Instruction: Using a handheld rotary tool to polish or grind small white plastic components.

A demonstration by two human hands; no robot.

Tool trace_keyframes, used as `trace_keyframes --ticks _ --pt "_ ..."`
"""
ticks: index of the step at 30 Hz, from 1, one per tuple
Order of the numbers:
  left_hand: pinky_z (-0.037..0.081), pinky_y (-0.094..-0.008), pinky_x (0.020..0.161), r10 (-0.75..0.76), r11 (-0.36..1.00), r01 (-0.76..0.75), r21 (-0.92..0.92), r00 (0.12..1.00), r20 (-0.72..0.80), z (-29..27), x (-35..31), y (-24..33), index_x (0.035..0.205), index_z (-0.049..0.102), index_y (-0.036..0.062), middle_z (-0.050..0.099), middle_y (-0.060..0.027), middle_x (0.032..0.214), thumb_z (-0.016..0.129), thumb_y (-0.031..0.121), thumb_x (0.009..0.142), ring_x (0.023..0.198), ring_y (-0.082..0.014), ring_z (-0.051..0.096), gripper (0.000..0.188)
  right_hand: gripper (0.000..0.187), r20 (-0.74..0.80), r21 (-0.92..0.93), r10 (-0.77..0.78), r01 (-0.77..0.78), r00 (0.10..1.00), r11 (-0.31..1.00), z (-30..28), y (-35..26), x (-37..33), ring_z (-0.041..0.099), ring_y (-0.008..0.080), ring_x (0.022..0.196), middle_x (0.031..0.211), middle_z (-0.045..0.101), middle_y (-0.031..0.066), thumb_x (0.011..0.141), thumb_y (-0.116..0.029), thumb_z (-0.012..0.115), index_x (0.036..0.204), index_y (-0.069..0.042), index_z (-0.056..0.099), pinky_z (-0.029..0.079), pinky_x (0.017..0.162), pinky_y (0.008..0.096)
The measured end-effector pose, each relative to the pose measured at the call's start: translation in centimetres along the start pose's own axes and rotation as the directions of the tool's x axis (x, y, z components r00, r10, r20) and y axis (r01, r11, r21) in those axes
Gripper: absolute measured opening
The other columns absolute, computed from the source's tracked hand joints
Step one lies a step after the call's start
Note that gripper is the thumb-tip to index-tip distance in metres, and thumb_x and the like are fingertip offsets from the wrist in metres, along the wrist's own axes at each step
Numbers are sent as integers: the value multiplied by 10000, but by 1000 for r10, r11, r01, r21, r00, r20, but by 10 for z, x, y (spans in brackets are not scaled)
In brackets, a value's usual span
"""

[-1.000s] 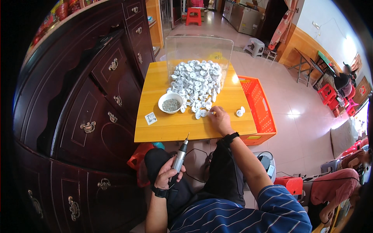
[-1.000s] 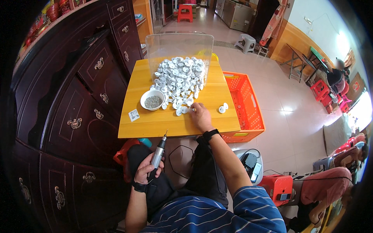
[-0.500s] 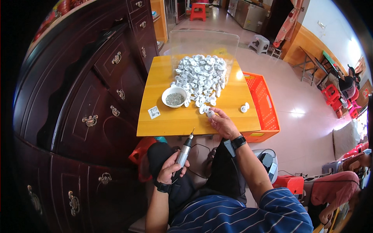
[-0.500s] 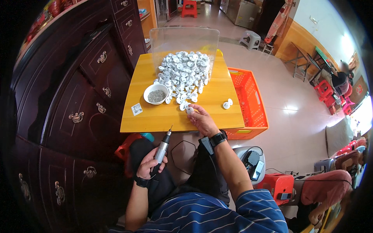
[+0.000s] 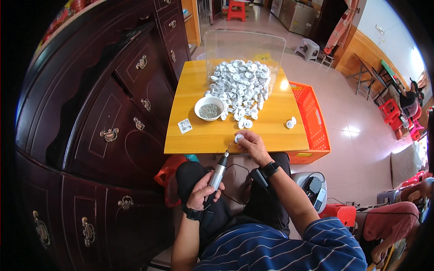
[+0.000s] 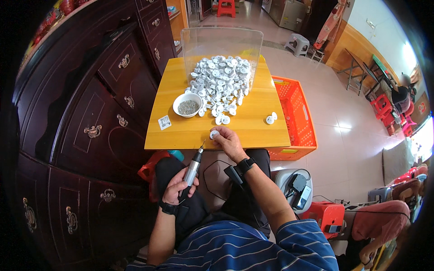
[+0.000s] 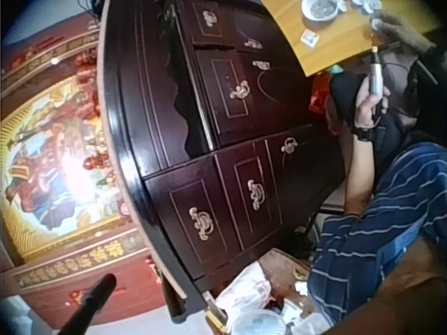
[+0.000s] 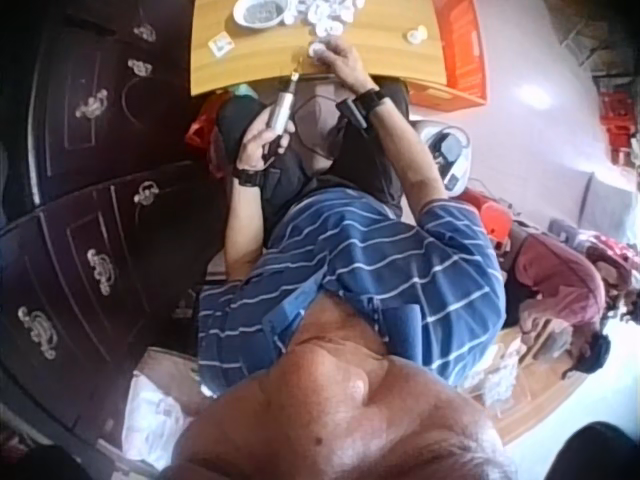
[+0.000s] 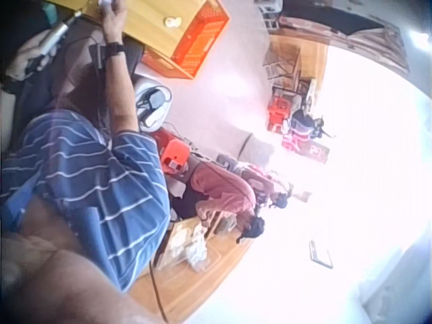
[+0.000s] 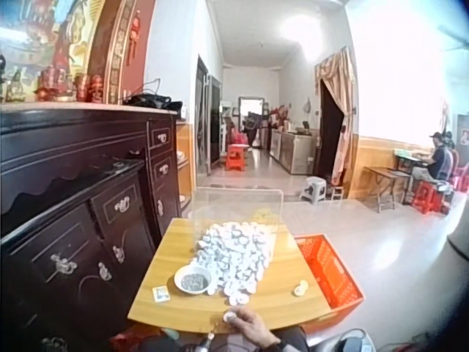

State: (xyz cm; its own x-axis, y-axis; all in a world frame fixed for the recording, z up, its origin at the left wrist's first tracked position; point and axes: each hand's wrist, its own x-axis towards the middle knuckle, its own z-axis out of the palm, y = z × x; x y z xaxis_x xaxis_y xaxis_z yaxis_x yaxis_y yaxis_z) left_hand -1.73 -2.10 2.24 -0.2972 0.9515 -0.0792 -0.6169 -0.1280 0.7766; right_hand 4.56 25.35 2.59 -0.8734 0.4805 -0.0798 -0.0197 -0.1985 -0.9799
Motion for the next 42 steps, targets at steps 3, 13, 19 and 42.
trace_keyframes --ticks 3,13,19,42 --pt "478 -233 620 12 1000 -11 -27 1000 27 0 0 0 1376 420 14 632 -103 1034 668 256 879 755 -128 606 606 211 -2 -65 -2 2 1000 998 5 1 -1 583 58 794 935 668 -22 994 -192 637 1159 -60 648 506 731 228" --pt "488 -232 625 10 1000 -9 19 999 -38 7 1 0 1384 417 11 633 -96 1033 636 235 896 755 -120 612 580 261 -60 -205 -35 22 998 978 8 7 0 557 54 760 894 656 -14 976 -181 668 1201 -50 675 496 707 222" --pt "493 -231 627 9 999 -7 40 998 -66 8 4 -3 1393 415 17 636 -87 1032 621 224 904 759 -111 614 570 259 -75 -279 -50 27 996 960 10 9 0 566 52 768 877 668 -13 961 -167 680 1189 -43 683 487 692 219" --pt "490 -226 610 -27 999 31 42 996 -87 10 10 -4 1417 409 25 637 -80 1004 593 151 911 741 -109 613 553 237 -43 -316 -156 134 987 939 10 15 -2 608 56 741 844 689 2 932 -102 669 1157 -37 705 511 678 222"
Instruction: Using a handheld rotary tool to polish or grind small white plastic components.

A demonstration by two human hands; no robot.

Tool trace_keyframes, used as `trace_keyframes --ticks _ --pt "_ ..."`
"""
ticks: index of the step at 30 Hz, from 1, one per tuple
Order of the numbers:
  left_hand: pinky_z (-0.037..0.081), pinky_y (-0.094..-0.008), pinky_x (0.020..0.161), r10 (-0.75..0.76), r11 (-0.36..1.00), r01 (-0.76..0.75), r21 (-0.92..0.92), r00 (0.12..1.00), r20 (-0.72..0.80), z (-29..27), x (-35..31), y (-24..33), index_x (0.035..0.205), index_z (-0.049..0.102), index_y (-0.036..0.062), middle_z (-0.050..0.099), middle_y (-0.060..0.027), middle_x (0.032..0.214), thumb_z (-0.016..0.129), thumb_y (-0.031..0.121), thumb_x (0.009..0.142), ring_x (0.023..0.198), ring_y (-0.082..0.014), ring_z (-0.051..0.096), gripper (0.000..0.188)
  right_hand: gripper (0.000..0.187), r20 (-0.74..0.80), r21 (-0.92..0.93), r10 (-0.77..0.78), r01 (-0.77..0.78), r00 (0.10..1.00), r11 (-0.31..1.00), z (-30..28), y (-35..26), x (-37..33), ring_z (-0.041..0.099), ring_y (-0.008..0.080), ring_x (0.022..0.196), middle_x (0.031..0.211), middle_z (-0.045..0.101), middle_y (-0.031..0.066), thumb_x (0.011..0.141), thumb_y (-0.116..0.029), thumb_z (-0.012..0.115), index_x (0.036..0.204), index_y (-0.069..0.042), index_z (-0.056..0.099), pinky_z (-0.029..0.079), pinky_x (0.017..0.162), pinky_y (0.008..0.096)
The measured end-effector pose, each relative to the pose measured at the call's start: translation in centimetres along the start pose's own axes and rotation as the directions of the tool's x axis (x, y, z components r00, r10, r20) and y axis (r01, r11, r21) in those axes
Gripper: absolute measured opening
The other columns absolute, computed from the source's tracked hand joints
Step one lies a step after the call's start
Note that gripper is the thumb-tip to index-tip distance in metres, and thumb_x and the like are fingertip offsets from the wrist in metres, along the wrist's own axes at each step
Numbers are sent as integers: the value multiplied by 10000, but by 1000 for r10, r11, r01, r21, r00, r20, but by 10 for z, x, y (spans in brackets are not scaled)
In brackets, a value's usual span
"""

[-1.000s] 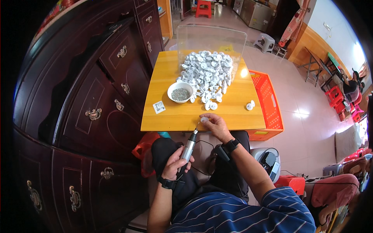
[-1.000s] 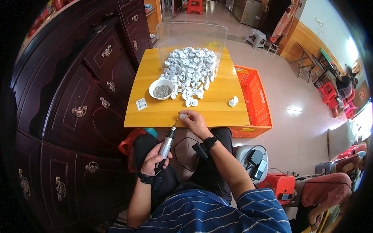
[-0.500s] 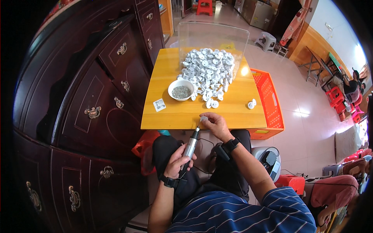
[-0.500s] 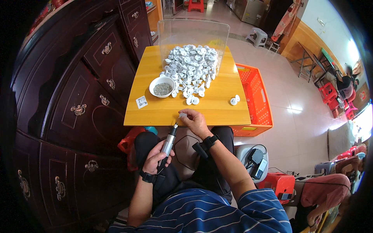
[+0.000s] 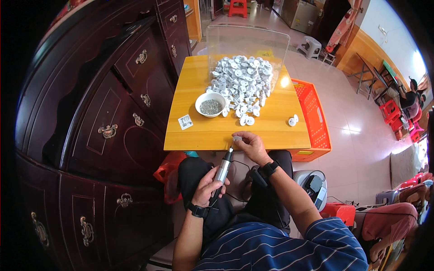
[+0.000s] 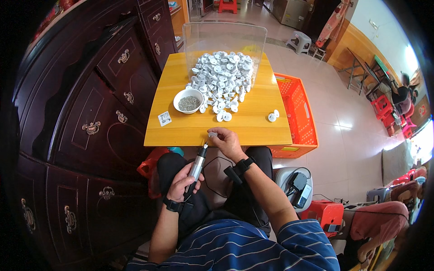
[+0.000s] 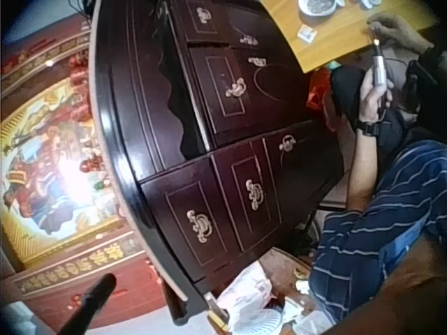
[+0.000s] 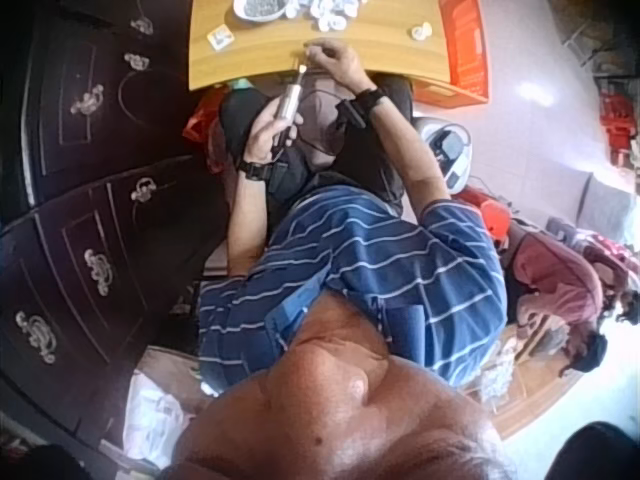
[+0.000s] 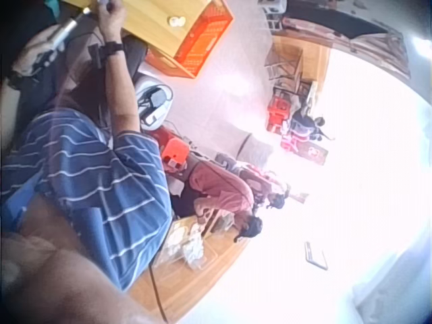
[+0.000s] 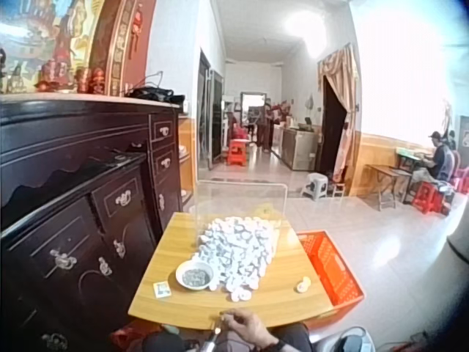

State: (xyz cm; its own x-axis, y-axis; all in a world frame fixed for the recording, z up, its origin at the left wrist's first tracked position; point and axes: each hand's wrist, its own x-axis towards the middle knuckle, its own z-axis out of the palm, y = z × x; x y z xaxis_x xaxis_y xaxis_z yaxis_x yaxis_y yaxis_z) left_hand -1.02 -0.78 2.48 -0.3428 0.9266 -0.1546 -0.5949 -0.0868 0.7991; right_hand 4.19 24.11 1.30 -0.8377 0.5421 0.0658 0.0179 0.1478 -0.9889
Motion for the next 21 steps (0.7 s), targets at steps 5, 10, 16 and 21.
trace_keyframes --ticks 5,10,16,21 --pt "495 -227 613 -5 1000 5 -5 1000 -6 0 1 0 1420 407 23 636 -80 1004 592 146 909 740 -107 613 557 233 4 -31 -10 10 1000 999 -1 -3 -2 609 56 738 840 690 2 930 -101 670 1150 -35 707 514 673 224" --pt "496 -229 614 3 1000 -3 -11 1000 2 -1 1 -1 1432 398 22 636 -82 1005 591 141 908 743 -110 614 571 236 -18 -81 0 -1 1000 997 0 -4 -3 604 57 724 823 688 4 923 -96 676 1150 -41 709 511 663 226" --pt "496 -230 613 2 1000 -2 -19 1000 2 -1 0 -1 1438 393 23 635 -84 1006 588 134 910 749 -115 616 575 225 -25 -95 -18 15 1000 995 1 0 -2 605 59 711 812 688 12 917 -96 681 1132 -38 717 511 647 236" --pt "495 -231 608 7 1000 -7 -15 1000 7 -1 0 -1 1427 401 23 635 -85 1005 589 138 912 748 -114 615 560 226 -14 -67 -67 66 998 996 1 2 -2 620 68 718 818 701 23 913 -93 685 1130 -38 720 520 663 236"
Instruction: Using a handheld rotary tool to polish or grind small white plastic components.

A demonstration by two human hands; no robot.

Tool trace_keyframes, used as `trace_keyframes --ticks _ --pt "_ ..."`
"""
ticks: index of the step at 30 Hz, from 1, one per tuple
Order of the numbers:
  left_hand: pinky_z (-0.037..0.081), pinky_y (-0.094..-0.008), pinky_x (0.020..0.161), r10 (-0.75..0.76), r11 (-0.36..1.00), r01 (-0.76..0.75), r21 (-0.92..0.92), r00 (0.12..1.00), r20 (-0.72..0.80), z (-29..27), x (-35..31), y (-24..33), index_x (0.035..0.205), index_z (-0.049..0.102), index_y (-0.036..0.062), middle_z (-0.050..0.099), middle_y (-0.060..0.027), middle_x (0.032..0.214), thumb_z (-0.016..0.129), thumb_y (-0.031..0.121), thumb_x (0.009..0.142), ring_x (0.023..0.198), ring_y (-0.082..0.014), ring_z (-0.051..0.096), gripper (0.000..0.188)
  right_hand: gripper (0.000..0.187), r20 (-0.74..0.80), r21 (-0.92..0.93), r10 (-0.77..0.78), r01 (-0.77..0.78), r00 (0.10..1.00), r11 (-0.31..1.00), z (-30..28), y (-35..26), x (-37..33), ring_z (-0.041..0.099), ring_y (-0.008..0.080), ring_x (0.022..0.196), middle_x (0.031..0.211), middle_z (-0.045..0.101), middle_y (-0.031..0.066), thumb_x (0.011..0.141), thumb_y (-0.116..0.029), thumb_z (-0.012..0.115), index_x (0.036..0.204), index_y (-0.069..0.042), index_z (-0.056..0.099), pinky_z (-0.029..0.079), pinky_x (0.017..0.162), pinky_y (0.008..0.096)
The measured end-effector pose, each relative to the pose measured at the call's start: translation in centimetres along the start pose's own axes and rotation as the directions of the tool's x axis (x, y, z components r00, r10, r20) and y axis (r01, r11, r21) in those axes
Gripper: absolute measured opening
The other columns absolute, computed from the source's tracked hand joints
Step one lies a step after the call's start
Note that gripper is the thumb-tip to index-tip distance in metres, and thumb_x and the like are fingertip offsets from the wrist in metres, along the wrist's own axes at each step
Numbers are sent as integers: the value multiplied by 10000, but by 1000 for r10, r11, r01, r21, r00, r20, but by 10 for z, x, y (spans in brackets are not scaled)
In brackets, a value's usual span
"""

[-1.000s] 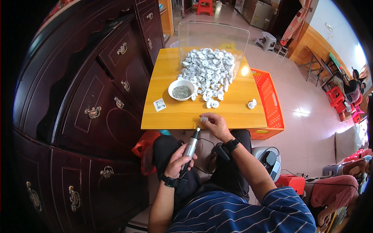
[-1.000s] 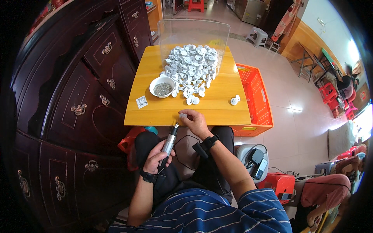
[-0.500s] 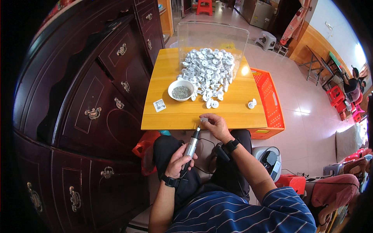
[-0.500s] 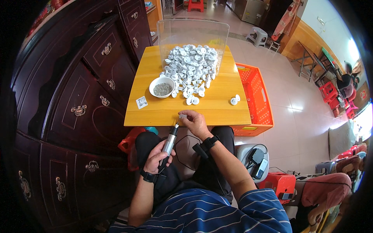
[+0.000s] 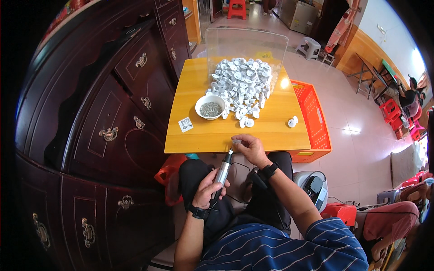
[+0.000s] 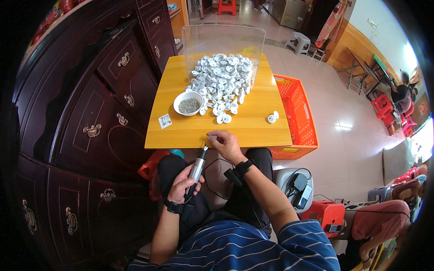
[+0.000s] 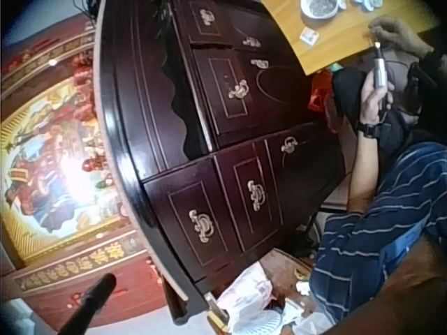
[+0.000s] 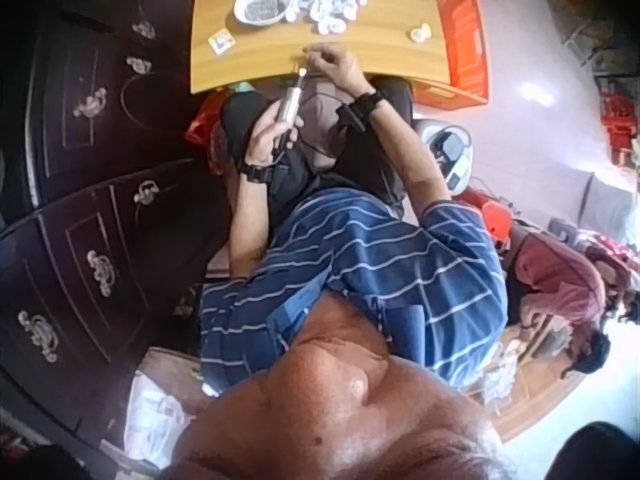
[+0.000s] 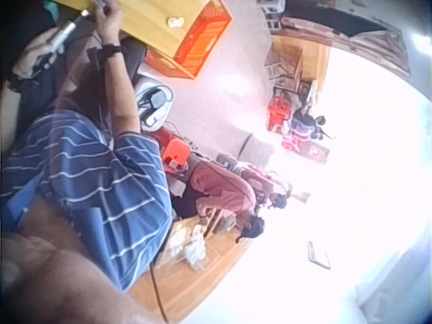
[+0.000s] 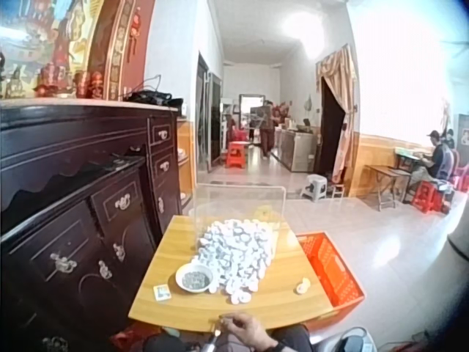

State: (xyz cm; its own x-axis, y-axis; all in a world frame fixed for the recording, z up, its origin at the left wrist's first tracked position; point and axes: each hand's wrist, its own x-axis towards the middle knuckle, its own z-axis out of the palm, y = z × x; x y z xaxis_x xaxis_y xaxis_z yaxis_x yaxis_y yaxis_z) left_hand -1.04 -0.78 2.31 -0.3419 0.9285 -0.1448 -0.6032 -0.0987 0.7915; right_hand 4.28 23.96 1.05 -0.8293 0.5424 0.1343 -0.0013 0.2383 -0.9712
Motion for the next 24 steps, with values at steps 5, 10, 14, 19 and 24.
trace_keyframes --ticks 5,10,14,19,24 --pt "493 -230 603 -8 1000 8 -12 1000 3 0 -1 0 1412 414 25 633 -86 997 589 150 924 728 -113 609 533 222 15 -35 -13 14 1000 999 -2 0 0 647 82 755 875 717 41 912 -87 686 1126 -35 720 546 709 243" --pt "490 -226 599 -3 1000 2 -14 1000 -5 0 -1 -1 1417 412 28 632 -87 997 583 147 934 727 -111 608 526 217 23 -32 -1 2 1000 999 -2 0 0 662 90 782 897 718 49 907 -75 689 1118 -34 723 555 732 250" --pt "492 -225 598 -11 1000 11 -18 1000 -3 0 -1 -2 1417 412 35 631 -87 999 580 151 942 730 -109 609 517 206 29 -35 -21 22 999 999 -4 -2 -1 663 91 784 900 721 50 907 -78 690 1104 -31 728 555 732 253" --pt "496 -226 599 -1 1000 2 -28 1000 17 -1 -1 -3 1411 416 40 630 -86 997 580 164 945 731 -111 609 509 207 77 -79 32 -26 997 997 -6 -2 0 677 106 904 1012 725 56 925 -73 690 1121 -11 716 555 819 258" --pt "497 -226 599 -7 1000 8 -15 1000 15 -1 -1 -2 1402 421 39 631 -88 995 582 177 944 732 -115 610 505 194 44 -97 -108 112 993 989 -4 1 0 667 140 747 904 713 85 895 -86 701 1078 -35 736 551 715 281"
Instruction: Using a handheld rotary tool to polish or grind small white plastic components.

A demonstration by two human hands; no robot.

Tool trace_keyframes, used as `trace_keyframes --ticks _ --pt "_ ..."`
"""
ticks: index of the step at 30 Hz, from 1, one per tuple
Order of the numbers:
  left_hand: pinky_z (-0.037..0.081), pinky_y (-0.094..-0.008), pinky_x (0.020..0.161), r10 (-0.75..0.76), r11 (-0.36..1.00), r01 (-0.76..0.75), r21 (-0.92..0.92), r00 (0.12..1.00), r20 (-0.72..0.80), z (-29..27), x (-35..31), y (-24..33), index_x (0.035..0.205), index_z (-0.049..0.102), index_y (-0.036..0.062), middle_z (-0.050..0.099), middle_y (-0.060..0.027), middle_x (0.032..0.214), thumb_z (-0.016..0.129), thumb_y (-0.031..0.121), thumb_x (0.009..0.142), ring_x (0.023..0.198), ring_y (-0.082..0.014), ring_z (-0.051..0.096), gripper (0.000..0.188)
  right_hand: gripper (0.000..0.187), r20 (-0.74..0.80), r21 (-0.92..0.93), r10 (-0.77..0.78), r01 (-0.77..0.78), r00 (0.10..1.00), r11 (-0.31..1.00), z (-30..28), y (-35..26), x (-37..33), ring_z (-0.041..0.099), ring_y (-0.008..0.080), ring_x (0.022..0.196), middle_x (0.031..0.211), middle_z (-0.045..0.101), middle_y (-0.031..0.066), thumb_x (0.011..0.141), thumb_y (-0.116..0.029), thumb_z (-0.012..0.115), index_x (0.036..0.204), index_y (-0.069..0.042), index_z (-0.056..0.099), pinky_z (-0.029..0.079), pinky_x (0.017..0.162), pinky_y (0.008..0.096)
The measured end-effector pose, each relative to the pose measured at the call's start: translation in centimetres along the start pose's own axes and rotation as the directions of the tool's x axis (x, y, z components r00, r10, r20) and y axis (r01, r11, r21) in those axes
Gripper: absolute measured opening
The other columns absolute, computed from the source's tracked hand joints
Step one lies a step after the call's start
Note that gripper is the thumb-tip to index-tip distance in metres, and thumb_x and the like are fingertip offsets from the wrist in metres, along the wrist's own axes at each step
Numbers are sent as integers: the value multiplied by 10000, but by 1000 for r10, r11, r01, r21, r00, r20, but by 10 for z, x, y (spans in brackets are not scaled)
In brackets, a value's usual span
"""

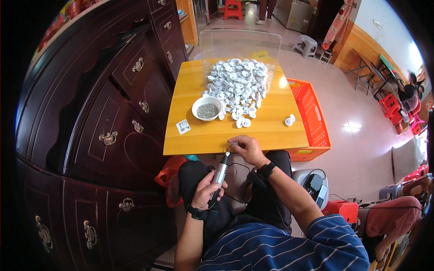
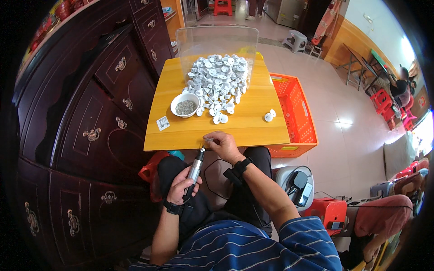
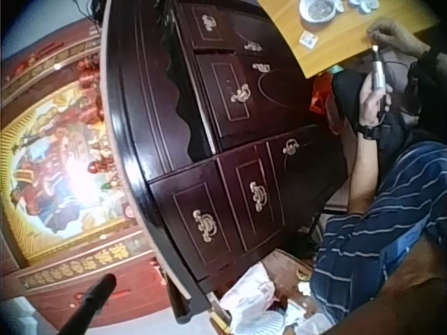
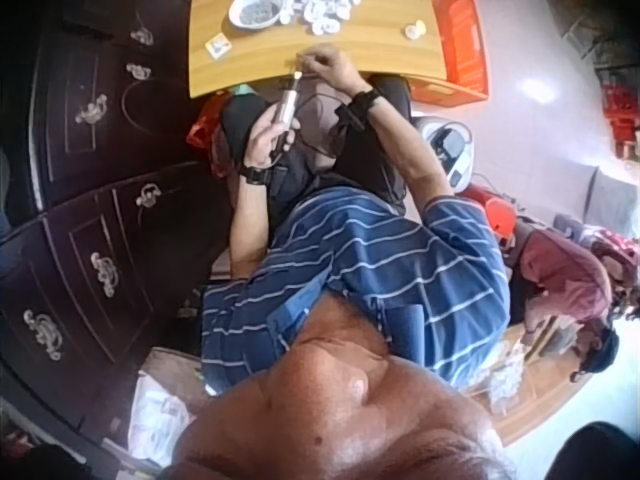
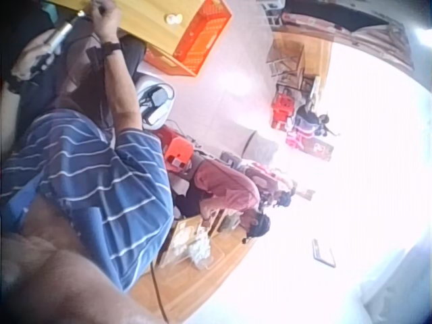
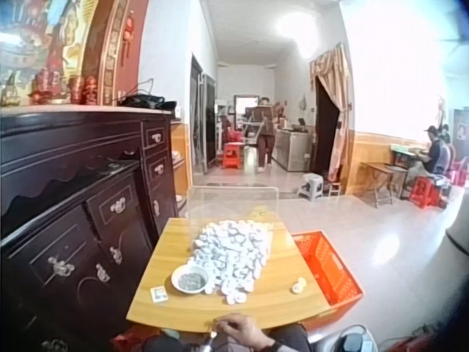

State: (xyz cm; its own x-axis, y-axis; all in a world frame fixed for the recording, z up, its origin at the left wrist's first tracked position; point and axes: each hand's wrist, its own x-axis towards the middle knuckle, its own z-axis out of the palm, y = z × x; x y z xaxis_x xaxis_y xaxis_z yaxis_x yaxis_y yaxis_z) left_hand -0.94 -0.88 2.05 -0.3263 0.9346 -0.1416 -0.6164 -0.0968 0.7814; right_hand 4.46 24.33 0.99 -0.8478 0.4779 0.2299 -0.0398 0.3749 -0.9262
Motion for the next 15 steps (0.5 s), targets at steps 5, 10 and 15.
trace_keyframes --ticks 5,10,15 --pt "498 -227 600 -12 1000 12 -1 1000 -7 0 0 1 1391 424 30 633 -94 999 578 189 946 734 -119 614 498 197 3 -17 12 -12 1000 1000 -1 -1 -1 676 154 747 902 715 92 885 -82 701 1072 -34 738 555 715 280" --pt "499 -228 601 -12 1000 12 -22 1000 17 -2 1 1 1362 435 25 632 -102 1008 586 214 939 738 -122 615 487 201 -1 44 75 -74 997 996 -2 -5 -3 684 112 785 920 737 78 906 -108 697 1083 -18 733 560 734 271" --pt "500 -238 605 -22 998 25 -57 998 52 -6 1 3 1344 436 21 630 -110 1019 594 229 926 747 -132 616 493 195 -21 214 159 -150 987 965 -5 -10 0 639 79 758 885 719 44 921 -125 690 1076 -9 721 546 716 268"
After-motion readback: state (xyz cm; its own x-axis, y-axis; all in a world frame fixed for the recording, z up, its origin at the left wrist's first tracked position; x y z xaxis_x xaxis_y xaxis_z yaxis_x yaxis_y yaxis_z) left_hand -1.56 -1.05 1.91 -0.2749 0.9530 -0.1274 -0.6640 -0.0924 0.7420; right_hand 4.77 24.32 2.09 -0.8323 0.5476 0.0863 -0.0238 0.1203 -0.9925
